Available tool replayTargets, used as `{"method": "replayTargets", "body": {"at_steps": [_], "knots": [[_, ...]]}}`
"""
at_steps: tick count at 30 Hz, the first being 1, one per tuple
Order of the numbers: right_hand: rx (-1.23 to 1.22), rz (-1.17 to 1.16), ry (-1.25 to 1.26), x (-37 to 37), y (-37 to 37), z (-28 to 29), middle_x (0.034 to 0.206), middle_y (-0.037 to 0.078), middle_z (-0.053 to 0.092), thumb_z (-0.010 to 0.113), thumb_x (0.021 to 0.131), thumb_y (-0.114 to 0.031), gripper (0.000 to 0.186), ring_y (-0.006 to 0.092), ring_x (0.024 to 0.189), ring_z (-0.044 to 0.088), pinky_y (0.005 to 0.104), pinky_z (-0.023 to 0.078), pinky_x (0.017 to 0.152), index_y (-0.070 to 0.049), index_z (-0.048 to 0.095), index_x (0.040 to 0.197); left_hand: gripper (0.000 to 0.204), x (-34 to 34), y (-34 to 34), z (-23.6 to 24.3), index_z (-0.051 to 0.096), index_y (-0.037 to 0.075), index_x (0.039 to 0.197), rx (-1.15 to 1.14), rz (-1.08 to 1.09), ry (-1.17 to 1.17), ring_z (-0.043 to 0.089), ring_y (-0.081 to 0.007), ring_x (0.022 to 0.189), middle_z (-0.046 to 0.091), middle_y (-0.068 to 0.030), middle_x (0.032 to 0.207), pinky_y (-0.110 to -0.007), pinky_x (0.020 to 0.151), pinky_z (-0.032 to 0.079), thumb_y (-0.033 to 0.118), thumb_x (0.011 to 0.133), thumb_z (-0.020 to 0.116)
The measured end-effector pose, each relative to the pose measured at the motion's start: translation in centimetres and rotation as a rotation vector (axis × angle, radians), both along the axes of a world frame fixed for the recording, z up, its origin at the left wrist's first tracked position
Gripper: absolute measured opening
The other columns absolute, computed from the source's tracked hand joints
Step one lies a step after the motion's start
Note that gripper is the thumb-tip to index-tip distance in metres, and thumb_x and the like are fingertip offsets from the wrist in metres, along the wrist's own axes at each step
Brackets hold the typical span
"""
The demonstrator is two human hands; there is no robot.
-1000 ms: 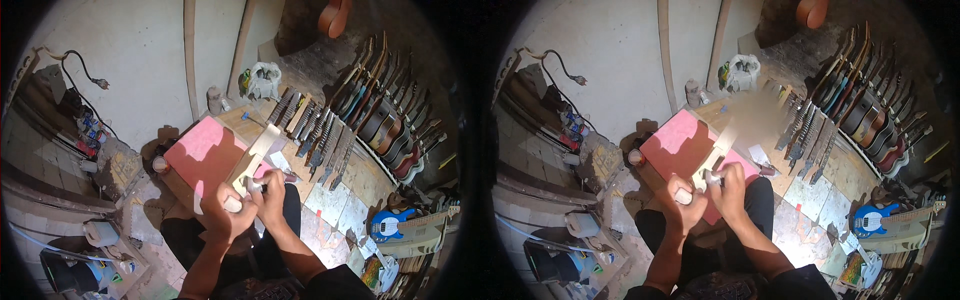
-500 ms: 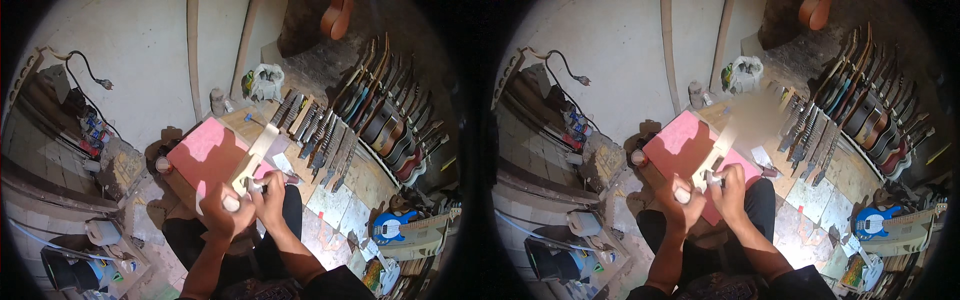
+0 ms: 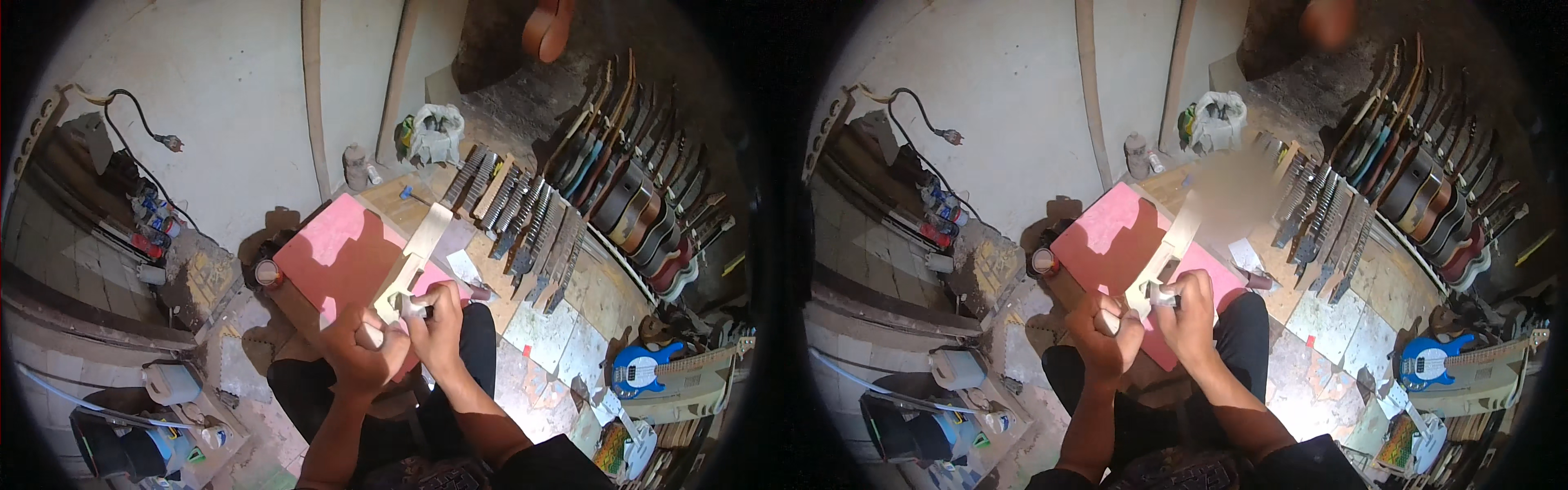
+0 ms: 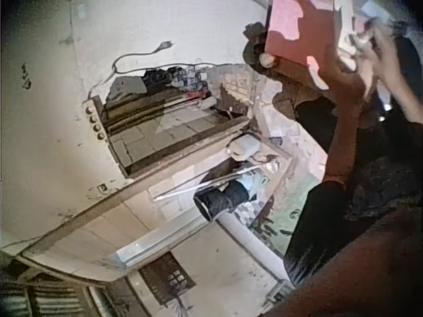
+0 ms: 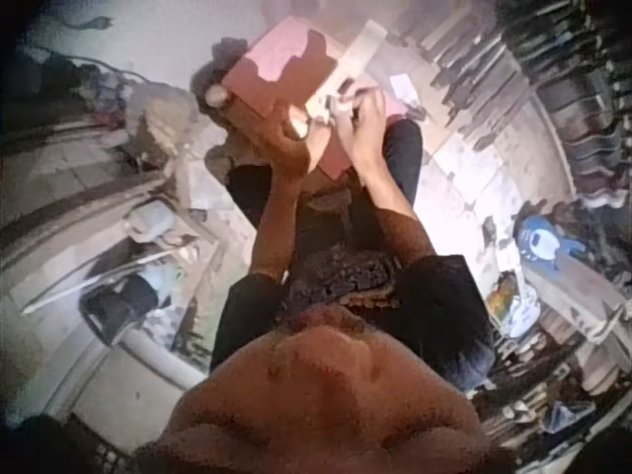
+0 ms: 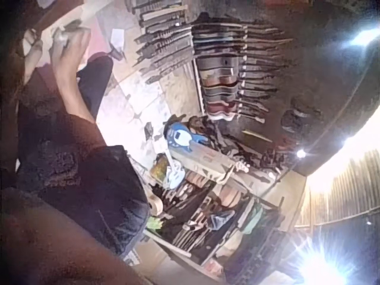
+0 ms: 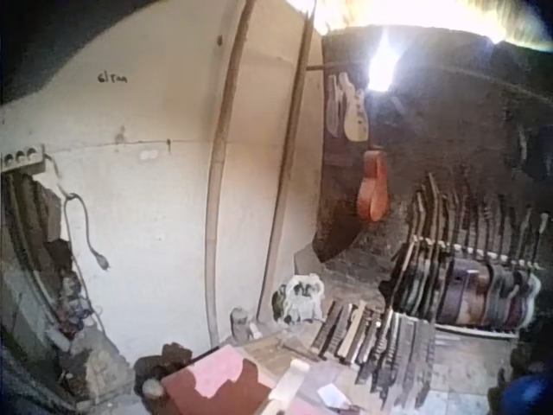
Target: The person sands the surface and edges of a wooden guitar body by hand using sandpaper.
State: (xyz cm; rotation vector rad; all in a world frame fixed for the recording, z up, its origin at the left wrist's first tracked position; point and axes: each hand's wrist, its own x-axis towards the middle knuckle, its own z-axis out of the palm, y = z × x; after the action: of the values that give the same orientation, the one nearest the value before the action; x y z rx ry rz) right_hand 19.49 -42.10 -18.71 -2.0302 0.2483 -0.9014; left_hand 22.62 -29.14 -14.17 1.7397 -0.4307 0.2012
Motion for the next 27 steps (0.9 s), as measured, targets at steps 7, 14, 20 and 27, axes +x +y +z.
{"method": "replayTargets", "body": {"at_steps": [7, 14, 20, 27], "knots": [[0.006, 0.009, -0.002, 0.7, 0.2, 0.2, 0.091, 0.015, 0.056, 0.077, 0.079, 0.001, 0.025, 0.0343, 0.087, 0.056, 0.0423, 0.046, 0.075, -0.003, 0.054, 0.088, 0.024, 0.2, 0.3, -0.2, 0.054, 0.006, 0.071, 0.013, 0.057, -0.021, 0.043, -0.0089, 0.049, 0.047, -0.0008, 0.056, -0.029, 0.048, 0.033, 0.006, 0.065, 0.078], [0.006, 0.031, -0.045, 1.3, 0.3, 0.7, 0.090, 0.014, 0.056, 0.078, 0.081, -0.002, 0.027, 0.0338, 0.085, 0.055, 0.0425, 0.045, 0.074, -0.003, 0.053, 0.089, 0.023, 0.2, 0.3, 0.3, 0.051, 0.004, 0.075, -0.124, -0.025, 0.104, 0.058, -0.0133, 0.062, 0.059, -0.0064, 0.067, -0.029, 0.061, 0.047, -0.001, 0.067, 0.072], [0.006, 0.063, -0.085, 2.2, 0.3, 1.3, 0.089, 0.014, 0.056, 0.078, 0.081, -0.003, 0.026, 0.0339, 0.084, 0.054, 0.0422, 0.043, 0.074, -0.004, 0.053, 0.090, 0.022, -0.3, 0.3, -1.0, 0.051, 0.004, 0.075, -0.016, -0.010, 0.037, 0.058, -0.0147, 0.062, 0.060, -0.0078, 0.067, -0.036, 0.076, 0.054, -0.003, 0.068, 0.070], [0.018, 0.048, -0.073, 2.3, 0.1, 1.4, 0.089, 0.013, 0.056, 0.077, 0.082, -0.001, 0.025, 0.0333, 0.085, 0.055, 0.0425, 0.044, 0.074, -0.004, 0.053, 0.089, 0.021, -0.3, -0.3, 0.8, 0.050, 0.004, 0.073, -0.003, -0.009, 0.024, 0.055, -0.0127, 0.060, 0.058, -0.0062, 0.064, -0.042, 0.099, 0.049, -0.002, 0.067, 0.070]]}}
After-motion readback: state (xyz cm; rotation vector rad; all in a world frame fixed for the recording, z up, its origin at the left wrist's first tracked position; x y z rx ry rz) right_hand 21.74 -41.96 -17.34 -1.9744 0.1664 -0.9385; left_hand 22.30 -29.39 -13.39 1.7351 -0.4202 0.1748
